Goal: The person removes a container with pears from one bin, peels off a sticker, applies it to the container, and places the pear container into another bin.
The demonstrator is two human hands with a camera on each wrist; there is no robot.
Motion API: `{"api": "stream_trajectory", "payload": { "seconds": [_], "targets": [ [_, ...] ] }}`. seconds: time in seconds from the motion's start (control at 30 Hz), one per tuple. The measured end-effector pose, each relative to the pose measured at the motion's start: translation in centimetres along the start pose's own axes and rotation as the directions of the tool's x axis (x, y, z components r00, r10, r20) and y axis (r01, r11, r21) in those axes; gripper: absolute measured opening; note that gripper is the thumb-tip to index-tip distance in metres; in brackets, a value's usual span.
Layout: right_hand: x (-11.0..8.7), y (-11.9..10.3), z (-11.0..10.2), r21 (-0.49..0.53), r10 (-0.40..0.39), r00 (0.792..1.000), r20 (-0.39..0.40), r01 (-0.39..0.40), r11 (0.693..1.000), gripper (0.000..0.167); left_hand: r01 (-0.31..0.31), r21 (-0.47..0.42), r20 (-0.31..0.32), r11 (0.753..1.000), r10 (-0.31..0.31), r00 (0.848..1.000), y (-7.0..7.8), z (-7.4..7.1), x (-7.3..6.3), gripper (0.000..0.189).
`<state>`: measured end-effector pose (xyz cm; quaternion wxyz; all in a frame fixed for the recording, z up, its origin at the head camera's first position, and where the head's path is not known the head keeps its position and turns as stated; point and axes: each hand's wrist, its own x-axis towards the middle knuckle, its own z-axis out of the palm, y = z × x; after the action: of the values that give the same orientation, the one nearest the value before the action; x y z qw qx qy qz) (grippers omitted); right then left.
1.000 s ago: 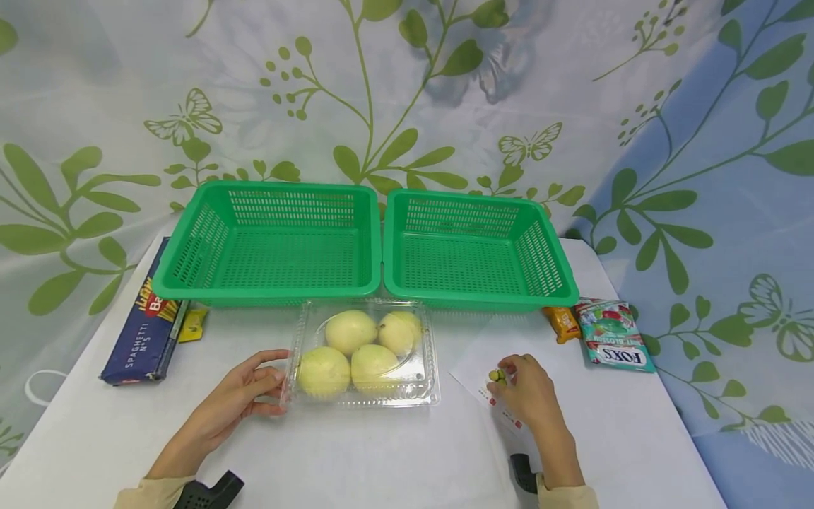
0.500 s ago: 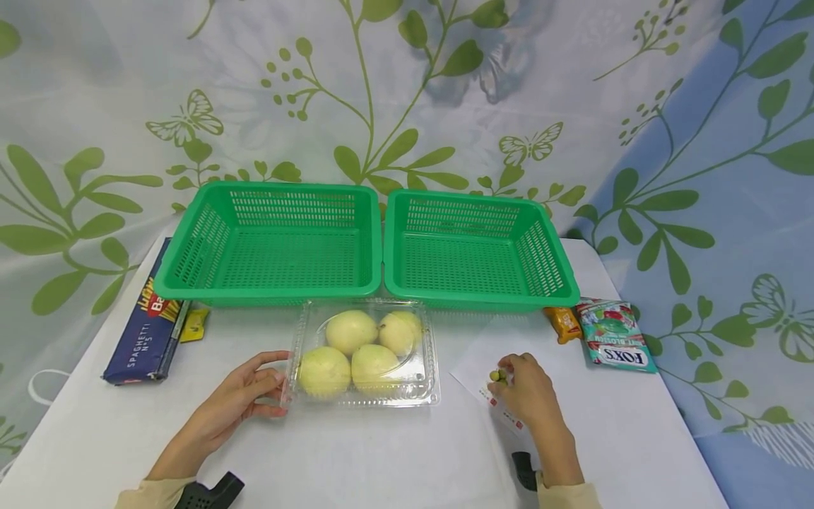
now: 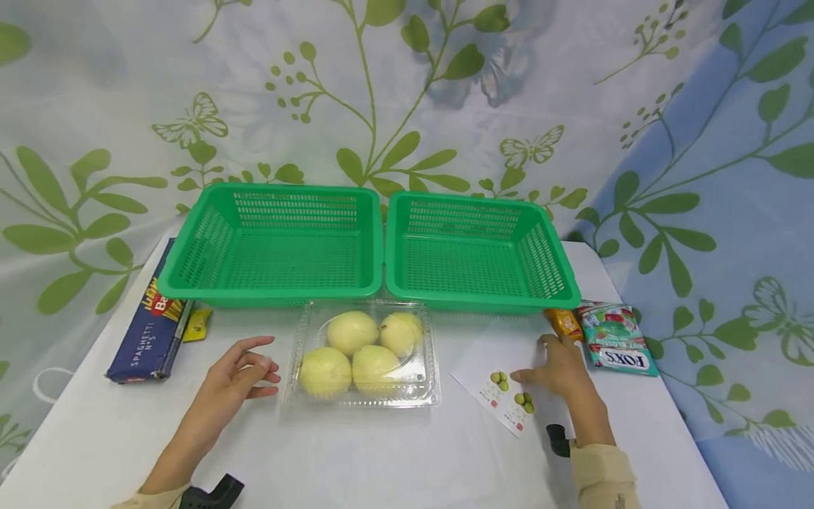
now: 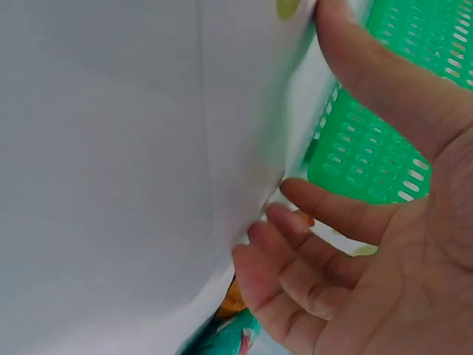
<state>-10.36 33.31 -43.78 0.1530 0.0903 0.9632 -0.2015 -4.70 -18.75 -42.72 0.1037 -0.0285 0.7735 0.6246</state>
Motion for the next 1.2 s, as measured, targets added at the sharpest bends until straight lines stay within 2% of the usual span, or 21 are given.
{"api": "stream_trajectory", "payload": {
  "seconds": [0.17,0.3,0.4,0.5,0.57,0.6,0.7,0.77,0.8,0.87,0.93,1.03,1.1,1.13,1.17,1.2],
  "targets": [
    [0.5,-0.3,-0.3,-0.003,-0.003,1.000,0.028,0.004,1.000,0.093,-0.090,0.061,-0.025,0.994,0.092,0.995,1.1,1.0,-1.1,0.041],
    [0.4,-0.4,-0.3,0.013,-0.007,0.998,0.065,0.006,1.000,0.091,-0.171,0.153,-0.050,0.973,0.181,0.982,2.2,2.4,-2.1,0.038],
    [-0.2,-0.6,-0.1,0.068,-0.038,0.997,0.062,0.034,0.997,0.081,-0.189,0.230,-0.131,0.955,0.223,0.966,3.4,3.7,-2.5,0.033],
    [-1.6,-1.3,-0.2,0.136,-0.102,0.994,0.027,0.097,0.986,0.063,-0.240,0.241,-0.198,0.940,0.290,0.936,4.4,5.1,-2.7,0.028],
    [-2.8,-2.0,-0.8,0.186,-0.153,0.988,0.008,0.149,0.971,0.056,-0.290,0.228,-0.182,0.929,0.333,0.925,4.8,5.9,-2.6,0.026],
    [-3.5,-2.4,-1.4,0.214,-0.176,0.984,0.000,0.172,0.961,0.054,-0.313,0.213,-0.152,0.926,0.347,0.925,5.0,6.2,-2.5,0.026],
    [-5.5,-3.8,-3.3,0.311,-0.270,0.963,-0.013,0.260,0.914,0.049,-0.339,0.173,-0.010,0.925,0.346,0.938,5.1,7.3,-1.9,0.031],
    [-6.9,-4.7,-4.7,0.377,-0.353,0.935,-0.014,0.332,0.865,0.044,-0.339,0.150,0.094,0.929,0.328,0.940,5.1,8.0,-1.4,0.040],
    [-7.5,-5.2,-5.4,0.401,-0.391,0.920,-0.014,0.364,0.841,0.041,-0.341,0.139,0.141,0.930,0.322,0.936,5.0,8.4,-1.1,0.045],
    [-8.4,-6.0,-6.5,0.439,-0.488,0.873,-0.011,0.443,0.782,0.036,-0.345,0.111,0.225,0.932,0.314,0.922,5.1,9.1,-0.8,0.056],
    [-8.9,-6.9,-7.3,0.462,-0.579,0.816,0.006,0.511,0.725,0.032,-0.355,0.088,0.304,0.931,0.314,0.899,5.2,9.7,-0.6,0.066],
    [-8.8,-8.8,-7.7,0.473,-0.689,0.723,0.049,0.591,0.653,0.033,-0.364,0.021,0.436,0.931,0.319,0.841,5.7,10.3,-0.5,0.070],
    [-8.4,-10.3,-7.7,0.467,-0.726,0.682,0.087,0.616,0.634,0.035,-0.364,-0.031,0.499,0.931,0.330,0.802,6.1,10.6,-0.6,0.062],
    [-8.2,-11.0,-7.6,0.461,-0.733,0.672,0.106,0.620,0.635,0.036,-0.356,-0.056,0.513,0.933,0.333,0.791,6.4,10.8,-0.6,0.056],
    [-8.0,-11.8,-7.4,0.450,-0.739,0.663,0.120,0.627,0.635,0.035,-0.346,-0.080,0.513,0.935,0.336,0.790,6.6,11.0,-0.6,0.050],
    [-7.8,-12.5,-7.3,0.442,-0.737,0.662,0.138,0.625,0.644,0.036,-0.335,-0.096,0.504,0.937,0.336,0.796,6.8,11.3,-0.7,0.044]
  ]
}}
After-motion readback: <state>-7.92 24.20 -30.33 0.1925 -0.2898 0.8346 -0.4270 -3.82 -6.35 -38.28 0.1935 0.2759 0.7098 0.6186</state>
